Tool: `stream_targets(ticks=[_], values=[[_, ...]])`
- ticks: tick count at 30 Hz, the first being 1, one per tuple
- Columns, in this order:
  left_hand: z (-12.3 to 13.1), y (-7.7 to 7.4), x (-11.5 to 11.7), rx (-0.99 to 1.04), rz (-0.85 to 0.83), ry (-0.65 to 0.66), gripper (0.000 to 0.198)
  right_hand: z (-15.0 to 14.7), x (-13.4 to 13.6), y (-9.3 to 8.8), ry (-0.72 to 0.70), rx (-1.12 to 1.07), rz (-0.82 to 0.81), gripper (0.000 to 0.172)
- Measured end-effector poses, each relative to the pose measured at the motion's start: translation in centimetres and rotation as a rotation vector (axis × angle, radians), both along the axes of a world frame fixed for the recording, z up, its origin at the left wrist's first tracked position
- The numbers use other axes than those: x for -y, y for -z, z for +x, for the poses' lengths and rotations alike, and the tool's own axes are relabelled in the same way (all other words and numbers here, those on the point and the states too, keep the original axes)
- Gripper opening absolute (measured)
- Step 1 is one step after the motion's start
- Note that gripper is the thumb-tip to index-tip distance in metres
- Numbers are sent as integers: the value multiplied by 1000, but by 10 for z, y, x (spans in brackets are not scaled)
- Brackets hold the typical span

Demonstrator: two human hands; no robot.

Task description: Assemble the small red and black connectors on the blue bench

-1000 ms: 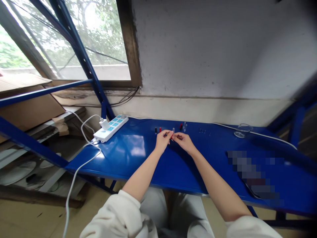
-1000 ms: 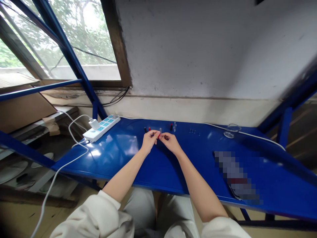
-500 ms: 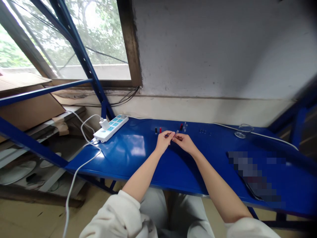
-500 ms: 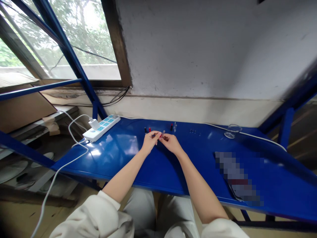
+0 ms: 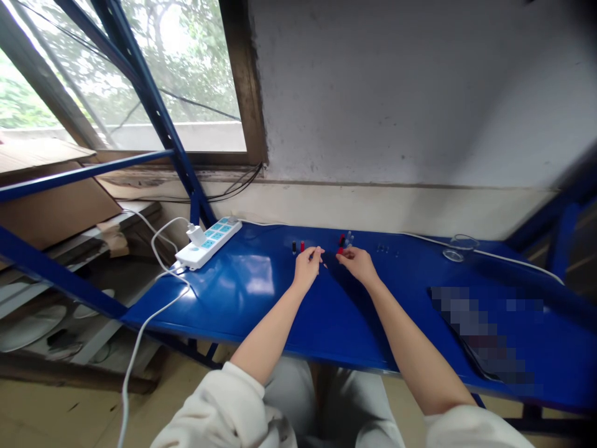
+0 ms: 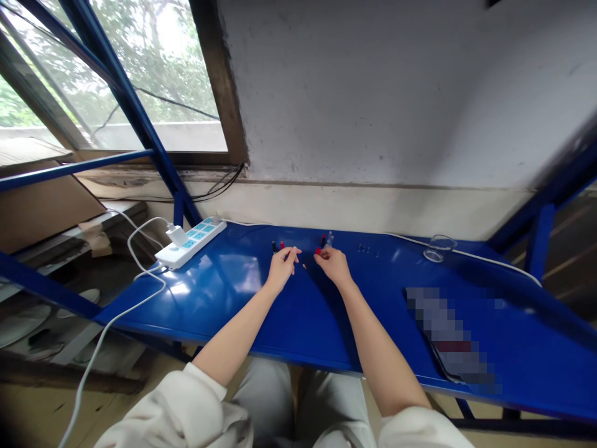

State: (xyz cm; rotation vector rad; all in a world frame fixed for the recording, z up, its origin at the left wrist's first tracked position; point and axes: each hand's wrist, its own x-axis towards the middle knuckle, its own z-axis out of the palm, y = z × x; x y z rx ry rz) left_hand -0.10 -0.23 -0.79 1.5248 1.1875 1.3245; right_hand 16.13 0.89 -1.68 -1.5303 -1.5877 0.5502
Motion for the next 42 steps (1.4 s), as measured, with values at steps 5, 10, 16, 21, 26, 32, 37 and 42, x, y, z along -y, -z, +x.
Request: stream_targets(ticks=[5, 10, 16, 21, 26, 32, 37, 42], values=[[2, 3, 2, -217, 90, -3, 24, 16, -23, 5, 176, 213, -36, 18], [4, 6, 7, -442, 215, 18, 24, 14, -29, 11, 227, 301, -52, 17], [5, 5, 9, -457, 233, 34, 24, 12, -32, 18, 227, 326, -48, 21], [5, 4, 10, -500, 236, 38, 25, 17, -30, 17, 224, 369, -72, 23], [5, 4, 10, -544, 250, 46, 24, 25, -26, 15, 275, 431, -130, 28], [5, 5, 10, -521, 261, 65, 24, 23, -25, 13, 299, 491, -147, 32], [3, 4, 11, -568, 264, 47, 25, 24, -28, 17, 313, 505, -139, 36], [-3, 2, 8, -695, 185, -97, 29, 24, -29, 16, 321, 510, -163, 38]])
